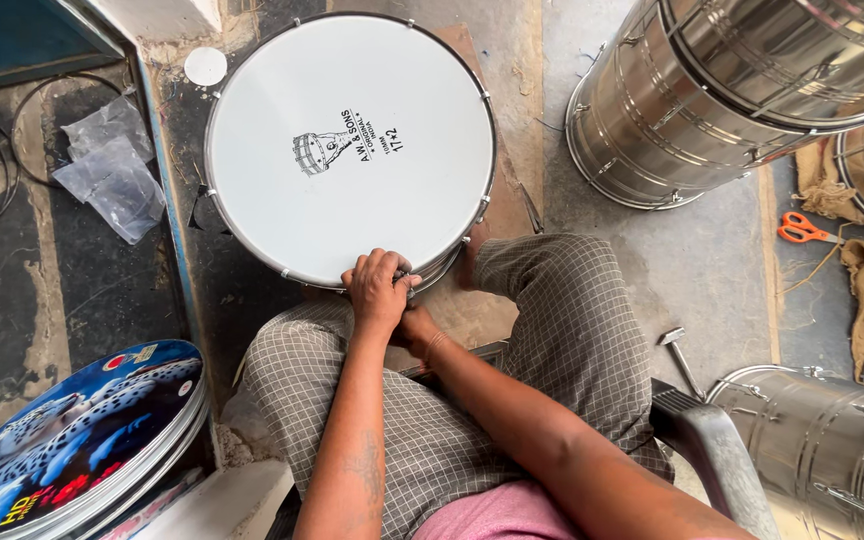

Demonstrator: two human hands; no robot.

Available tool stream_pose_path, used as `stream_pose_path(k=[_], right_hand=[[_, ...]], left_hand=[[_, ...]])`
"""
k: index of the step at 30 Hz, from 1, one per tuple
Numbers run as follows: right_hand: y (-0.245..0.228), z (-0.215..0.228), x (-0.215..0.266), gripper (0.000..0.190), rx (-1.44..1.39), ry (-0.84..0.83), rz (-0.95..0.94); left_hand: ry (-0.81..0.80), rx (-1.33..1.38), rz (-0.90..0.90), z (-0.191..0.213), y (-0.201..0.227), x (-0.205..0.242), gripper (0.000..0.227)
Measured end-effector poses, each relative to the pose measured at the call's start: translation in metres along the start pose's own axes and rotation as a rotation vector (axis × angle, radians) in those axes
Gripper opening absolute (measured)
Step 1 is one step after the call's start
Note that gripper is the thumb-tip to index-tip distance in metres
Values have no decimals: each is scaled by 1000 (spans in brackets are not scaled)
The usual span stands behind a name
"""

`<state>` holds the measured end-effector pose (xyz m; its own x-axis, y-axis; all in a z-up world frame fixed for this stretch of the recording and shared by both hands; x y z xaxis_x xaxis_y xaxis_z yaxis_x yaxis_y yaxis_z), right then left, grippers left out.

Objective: The person sits cross-legged and uses a drum key to tighten the tension rods on a white drum head. After tightening the lugs, the person lifts the drum and places it on top of a stack of other drums.

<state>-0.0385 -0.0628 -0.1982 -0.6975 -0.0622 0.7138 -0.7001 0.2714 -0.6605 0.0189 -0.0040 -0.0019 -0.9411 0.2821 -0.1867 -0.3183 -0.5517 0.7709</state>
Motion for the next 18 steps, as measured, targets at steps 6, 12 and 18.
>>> stream_pose_path(k=[6,12,18], right_hand=[[23,-3,-39,22,-67,51,130],[-48,93,-42,24,1623,19,245],[-69,97,-3,16,1566,322,66]], left_hand=[[11,15,-22,0,1,-1,28],[-8,43,13,2,5,1,27],[-4,40,7,4,5,-2,26]])
Point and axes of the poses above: each hand's wrist, its own x-axis away from the middle knuckle, its own z-axis out of the back of the hand, y = z × x, the point moved 3 cm from there along -x, towards the middle knuckle, and after that the axes turned 14 degrees about x, right-handed, at the moved point
